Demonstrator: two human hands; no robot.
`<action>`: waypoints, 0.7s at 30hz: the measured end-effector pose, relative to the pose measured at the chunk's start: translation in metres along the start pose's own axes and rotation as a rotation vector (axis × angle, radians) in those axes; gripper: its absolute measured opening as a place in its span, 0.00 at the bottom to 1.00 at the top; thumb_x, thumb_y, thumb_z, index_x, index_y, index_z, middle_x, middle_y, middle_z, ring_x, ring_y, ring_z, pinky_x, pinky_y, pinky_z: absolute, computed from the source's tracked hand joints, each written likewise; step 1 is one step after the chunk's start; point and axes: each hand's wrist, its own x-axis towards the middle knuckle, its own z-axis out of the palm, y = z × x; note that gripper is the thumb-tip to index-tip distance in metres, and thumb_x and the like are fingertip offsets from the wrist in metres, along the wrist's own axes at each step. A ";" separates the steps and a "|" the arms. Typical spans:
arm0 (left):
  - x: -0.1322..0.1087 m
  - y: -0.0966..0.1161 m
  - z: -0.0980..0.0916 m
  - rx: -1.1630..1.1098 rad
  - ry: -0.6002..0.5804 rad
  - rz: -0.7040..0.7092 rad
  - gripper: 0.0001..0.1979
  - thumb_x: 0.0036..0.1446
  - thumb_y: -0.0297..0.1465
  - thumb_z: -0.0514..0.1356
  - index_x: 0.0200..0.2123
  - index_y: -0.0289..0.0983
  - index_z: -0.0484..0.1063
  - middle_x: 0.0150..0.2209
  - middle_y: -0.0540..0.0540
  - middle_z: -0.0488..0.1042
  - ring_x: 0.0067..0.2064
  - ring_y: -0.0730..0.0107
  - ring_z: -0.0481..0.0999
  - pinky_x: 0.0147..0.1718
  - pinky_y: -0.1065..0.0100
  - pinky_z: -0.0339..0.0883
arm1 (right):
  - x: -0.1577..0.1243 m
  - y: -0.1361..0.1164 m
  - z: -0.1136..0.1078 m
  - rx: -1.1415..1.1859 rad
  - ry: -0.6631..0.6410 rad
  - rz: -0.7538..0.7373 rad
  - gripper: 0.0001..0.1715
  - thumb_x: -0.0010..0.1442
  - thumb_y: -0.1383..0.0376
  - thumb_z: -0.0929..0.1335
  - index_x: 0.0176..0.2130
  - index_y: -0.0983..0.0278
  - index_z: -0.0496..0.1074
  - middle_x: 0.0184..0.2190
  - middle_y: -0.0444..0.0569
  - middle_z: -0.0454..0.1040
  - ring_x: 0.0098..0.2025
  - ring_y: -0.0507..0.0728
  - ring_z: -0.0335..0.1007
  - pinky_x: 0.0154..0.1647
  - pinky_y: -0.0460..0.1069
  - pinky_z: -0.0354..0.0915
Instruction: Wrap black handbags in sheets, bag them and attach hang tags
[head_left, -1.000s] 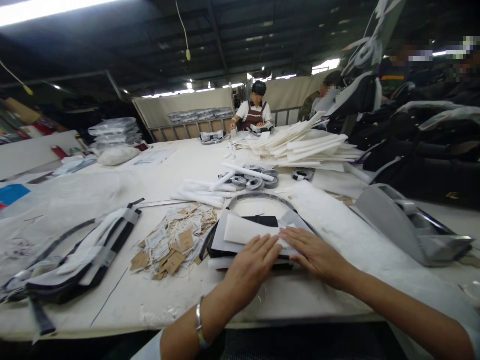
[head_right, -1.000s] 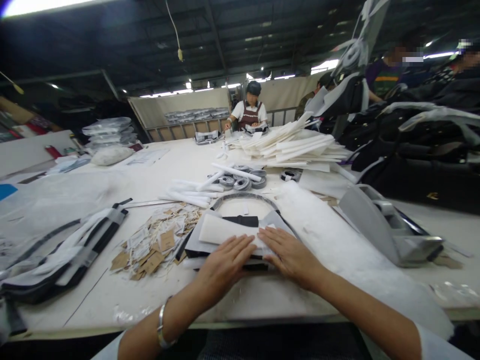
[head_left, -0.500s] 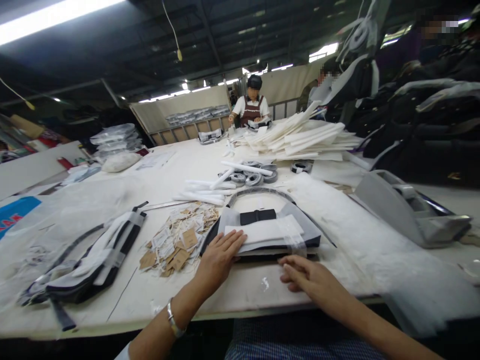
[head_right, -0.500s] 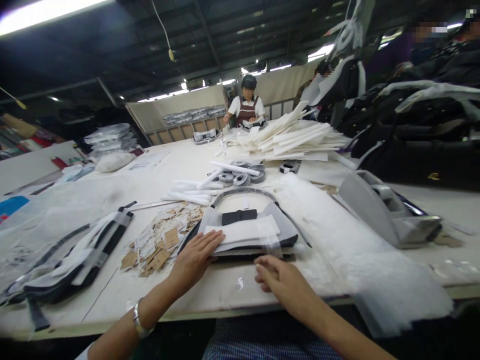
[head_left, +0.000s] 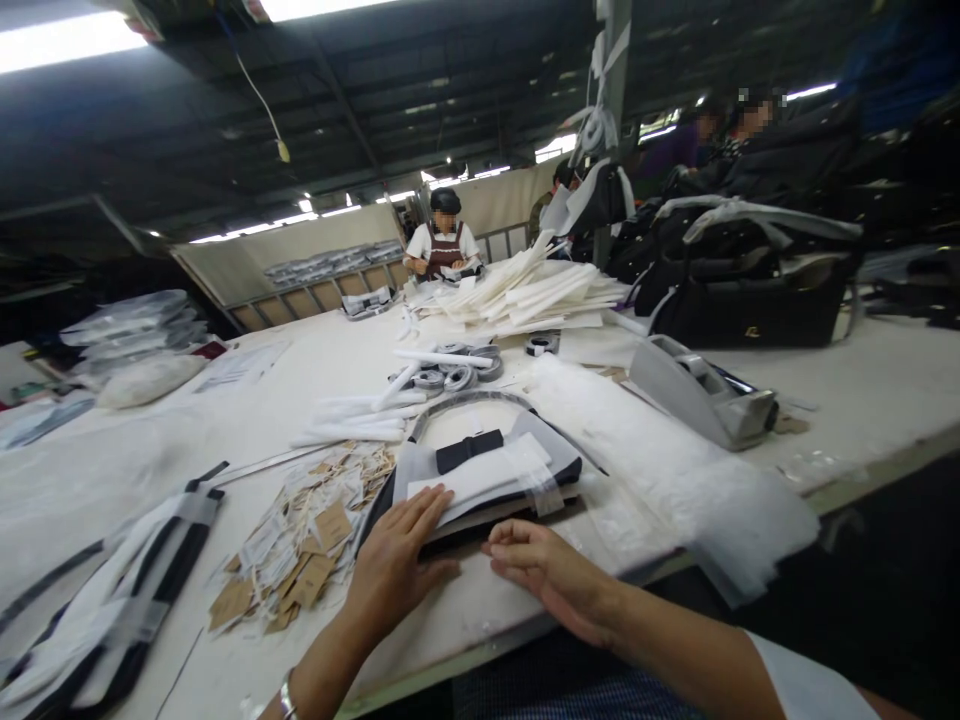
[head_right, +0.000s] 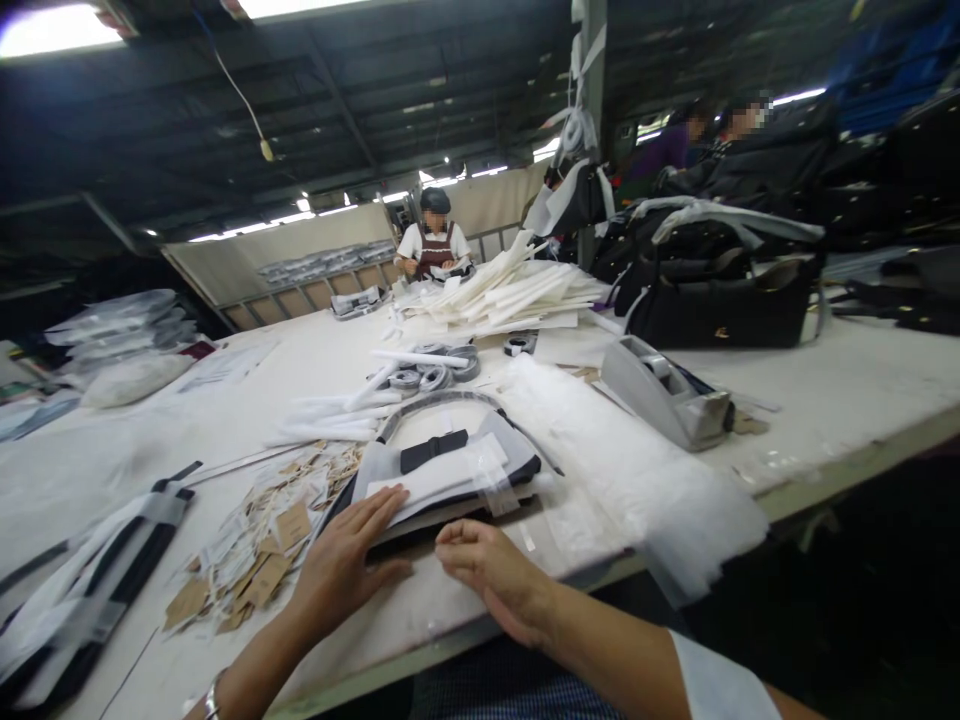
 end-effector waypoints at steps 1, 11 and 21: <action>-0.001 0.000 0.002 0.005 0.018 -0.020 0.40 0.56 0.38 0.67 0.68 0.42 0.54 0.64 0.40 0.66 0.62 0.50 0.69 0.57 0.53 0.67 | -0.001 0.003 0.004 -0.018 0.015 -0.042 0.16 0.43 0.62 0.77 0.32 0.61 0.72 0.36 0.47 0.75 0.55 0.62 0.69 0.63 0.58 0.59; -0.005 0.010 0.026 0.051 0.236 -0.282 0.38 0.58 0.26 0.59 0.69 0.43 0.49 0.61 0.41 0.70 0.55 0.52 0.76 0.49 0.59 0.74 | -0.006 -0.029 -0.040 -1.065 0.025 -0.648 0.16 0.64 0.63 0.66 0.51 0.59 0.74 0.54 0.52 0.76 0.59 0.62 0.69 0.64 0.62 0.61; 0.001 0.014 0.023 -0.075 0.298 -0.428 0.36 0.58 0.27 0.60 0.67 0.46 0.53 0.61 0.43 0.70 0.58 0.52 0.74 0.51 0.55 0.73 | -0.004 -0.058 -0.141 -1.884 0.311 -0.794 0.12 0.64 0.69 0.67 0.42 0.58 0.79 0.52 0.48 0.78 0.62 0.68 0.65 0.64 0.72 0.55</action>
